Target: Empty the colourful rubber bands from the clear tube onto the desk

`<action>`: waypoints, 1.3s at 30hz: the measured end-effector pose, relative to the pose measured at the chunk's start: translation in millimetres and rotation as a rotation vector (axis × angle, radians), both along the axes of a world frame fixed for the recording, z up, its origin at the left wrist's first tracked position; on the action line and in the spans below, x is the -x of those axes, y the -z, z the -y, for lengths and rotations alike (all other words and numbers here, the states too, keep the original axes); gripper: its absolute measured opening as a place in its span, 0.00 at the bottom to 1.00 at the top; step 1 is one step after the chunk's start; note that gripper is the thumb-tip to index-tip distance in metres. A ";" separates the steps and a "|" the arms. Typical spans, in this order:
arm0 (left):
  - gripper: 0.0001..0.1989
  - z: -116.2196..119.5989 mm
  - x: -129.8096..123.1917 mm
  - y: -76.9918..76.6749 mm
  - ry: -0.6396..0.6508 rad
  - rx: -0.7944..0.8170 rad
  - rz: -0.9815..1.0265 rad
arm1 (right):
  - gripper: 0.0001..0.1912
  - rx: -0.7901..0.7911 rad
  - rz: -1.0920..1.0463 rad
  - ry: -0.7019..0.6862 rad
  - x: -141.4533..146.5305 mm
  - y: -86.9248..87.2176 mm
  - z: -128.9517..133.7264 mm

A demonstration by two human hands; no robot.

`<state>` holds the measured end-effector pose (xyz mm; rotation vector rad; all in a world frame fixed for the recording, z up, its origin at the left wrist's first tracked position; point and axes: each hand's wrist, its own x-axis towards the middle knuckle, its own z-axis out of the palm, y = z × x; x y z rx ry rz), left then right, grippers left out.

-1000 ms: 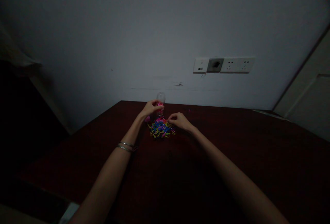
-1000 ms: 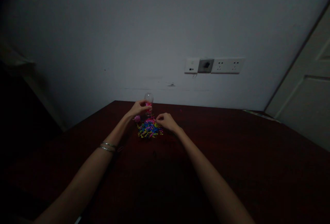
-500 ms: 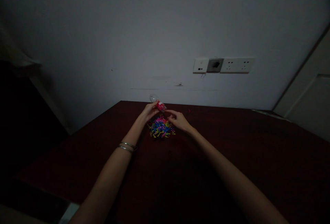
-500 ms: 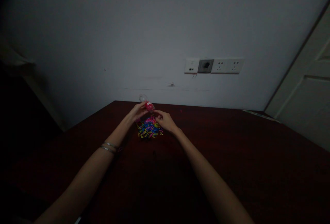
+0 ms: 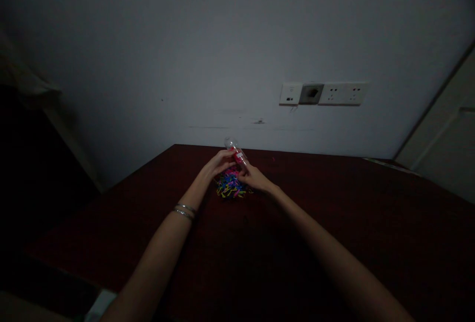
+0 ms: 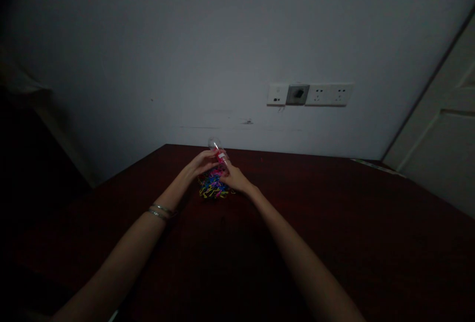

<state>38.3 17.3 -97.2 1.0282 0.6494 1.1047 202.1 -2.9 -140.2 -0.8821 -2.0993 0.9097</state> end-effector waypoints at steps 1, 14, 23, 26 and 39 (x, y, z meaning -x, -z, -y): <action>0.08 -0.4 1.2 0.0 -0.024 0.000 0.008 | 0.42 0.008 0.009 0.001 -1.0 -1.5 0.7; 0.06 -3.5 3.3 -2.0 -0.275 -0.001 0.028 | 0.28 -0.145 -0.039 0.050 -0.6 -8.8 2.8; 0.16 -7.6 28.1 0.0 -0.364 -0.098 -0.194 | 0.14 -0.278 -0.038 0.145 -9.0 -4.7 -4.3; 0.19 -7.8 27.9 -3.8 -0.362 -0.207 -0.410 | 0.18 -0.268 -0.021 0.173 -11.7 -2.6 -6.1; 0.12 -8.6 7.2 -5.9 -0.436 -0.135 -0.322 | 0.17 -0.132 -0.069 0.079 -10.8 -1.9 -3.1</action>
